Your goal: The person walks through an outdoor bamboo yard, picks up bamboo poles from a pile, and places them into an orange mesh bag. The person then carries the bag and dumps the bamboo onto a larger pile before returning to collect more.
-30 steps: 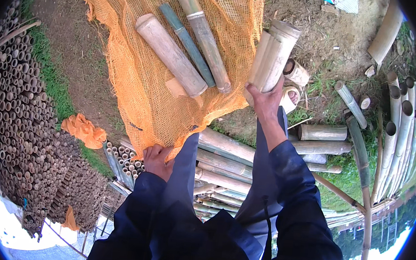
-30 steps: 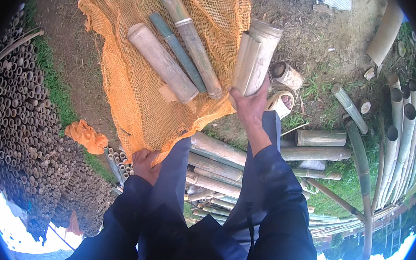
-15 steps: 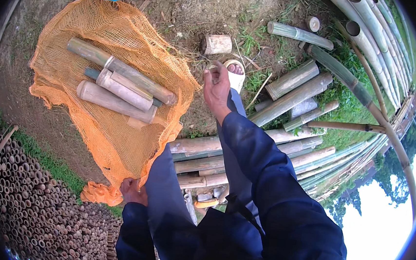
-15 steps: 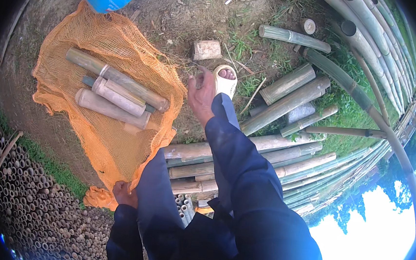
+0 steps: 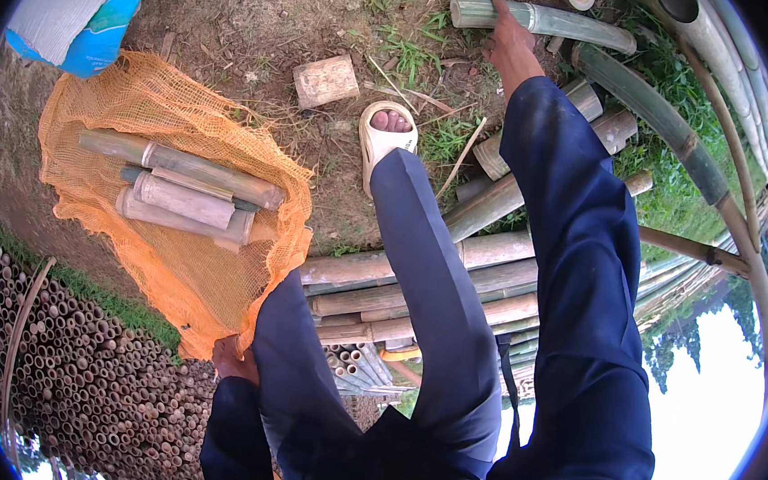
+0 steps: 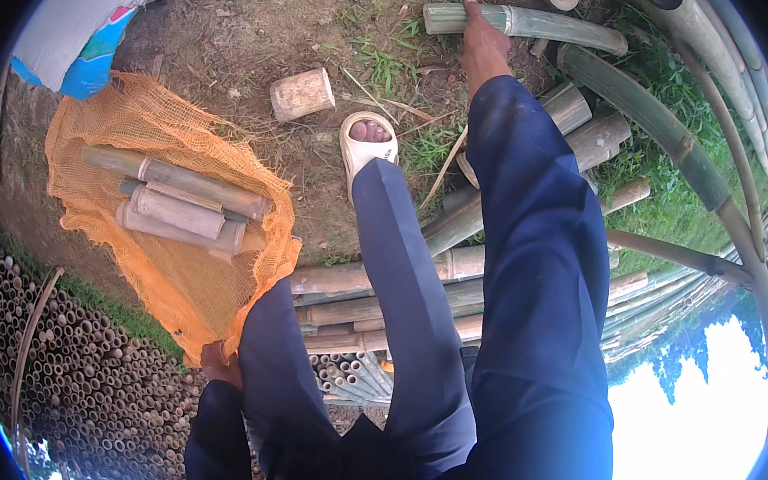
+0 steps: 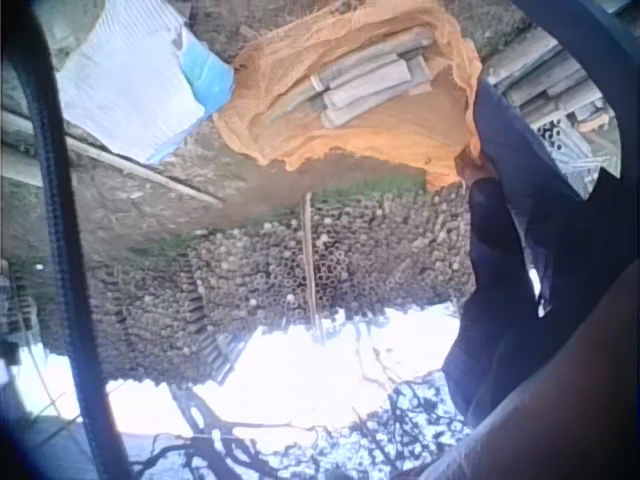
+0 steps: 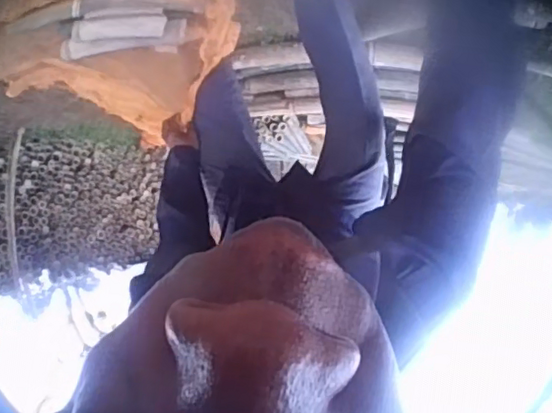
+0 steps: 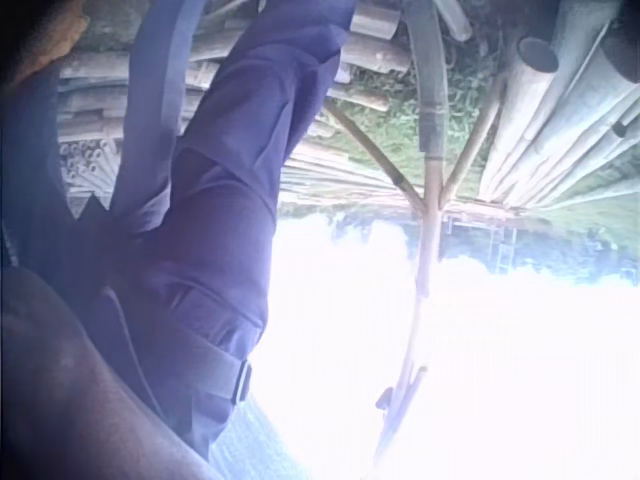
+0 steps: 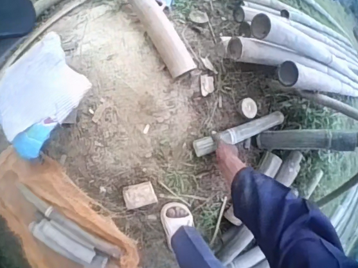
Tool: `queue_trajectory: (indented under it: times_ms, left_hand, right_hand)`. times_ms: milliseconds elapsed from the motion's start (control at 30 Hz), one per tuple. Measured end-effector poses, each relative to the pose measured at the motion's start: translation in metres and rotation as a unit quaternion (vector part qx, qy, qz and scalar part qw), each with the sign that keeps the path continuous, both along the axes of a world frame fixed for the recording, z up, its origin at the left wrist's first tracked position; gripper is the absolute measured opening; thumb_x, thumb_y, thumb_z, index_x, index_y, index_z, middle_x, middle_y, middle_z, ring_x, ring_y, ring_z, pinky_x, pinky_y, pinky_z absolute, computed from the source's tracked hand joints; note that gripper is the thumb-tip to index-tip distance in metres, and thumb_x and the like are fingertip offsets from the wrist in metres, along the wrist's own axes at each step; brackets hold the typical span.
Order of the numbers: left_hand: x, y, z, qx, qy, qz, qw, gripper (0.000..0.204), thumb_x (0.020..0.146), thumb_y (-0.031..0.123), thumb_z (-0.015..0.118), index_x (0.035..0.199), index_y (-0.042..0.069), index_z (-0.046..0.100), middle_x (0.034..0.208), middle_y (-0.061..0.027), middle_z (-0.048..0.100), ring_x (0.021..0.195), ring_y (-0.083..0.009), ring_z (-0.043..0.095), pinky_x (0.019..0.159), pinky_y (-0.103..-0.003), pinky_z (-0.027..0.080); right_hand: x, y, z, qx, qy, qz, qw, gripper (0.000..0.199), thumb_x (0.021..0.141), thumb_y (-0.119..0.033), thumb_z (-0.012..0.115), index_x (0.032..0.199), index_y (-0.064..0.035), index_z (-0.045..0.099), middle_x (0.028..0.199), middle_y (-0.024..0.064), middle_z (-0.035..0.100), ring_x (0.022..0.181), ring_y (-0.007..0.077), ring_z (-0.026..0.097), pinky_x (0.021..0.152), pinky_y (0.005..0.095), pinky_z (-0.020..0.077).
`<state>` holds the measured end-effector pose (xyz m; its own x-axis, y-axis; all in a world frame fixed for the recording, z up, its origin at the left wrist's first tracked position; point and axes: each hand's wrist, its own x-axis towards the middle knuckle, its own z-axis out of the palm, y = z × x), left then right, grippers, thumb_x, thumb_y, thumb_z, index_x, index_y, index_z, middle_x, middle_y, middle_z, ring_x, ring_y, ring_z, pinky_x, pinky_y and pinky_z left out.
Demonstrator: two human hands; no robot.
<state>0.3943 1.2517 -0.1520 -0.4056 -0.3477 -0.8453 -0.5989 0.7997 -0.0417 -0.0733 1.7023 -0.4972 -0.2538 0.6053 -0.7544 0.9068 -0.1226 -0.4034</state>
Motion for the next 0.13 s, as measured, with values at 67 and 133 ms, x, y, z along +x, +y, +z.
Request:
queue_trajectory:
  times_ms: [67,133]
  left_hand:
    - [-0.003,0.0009,-0.0006,-0.003,-0.023,-0.019,1.0,0.044,0.074,0.004,0.066,0.118,0.005,0.059,0.11,-0.0203,0.055,0.107,-0.0415,0.053,0.093,-0.049,0.043]
    - [-0.004,-0.0033,0.0003,0.011,-0.054,-0.029,0.998,0.046,0.075,0.006,0.067,0.12,0.007,0.058,0.111,-0.021,0.055,0.108,-0.0432,0.052,0.095,-0.051,0.042]
  right_hand:
    - [-0.0005,-0.0033,0.004,-0.033,0.024,-0.01,0.999,0.088,0.075,-0.047,0.081,0.129,0.012,0.046,0.125,0.0247,0.058,0.103,0.0371,0.062,0.081,0.0483,0.0527]
    - [-0.0098,-0.0035,0.0095,-0.047,0.019,-0.026,0.998,0.088,0.082,-0.039,0.077,0.138,0.012,0.033,0.135,0.0257,0.049,0.11,0.0368,0.058,0.083,0.0535,0.0538]
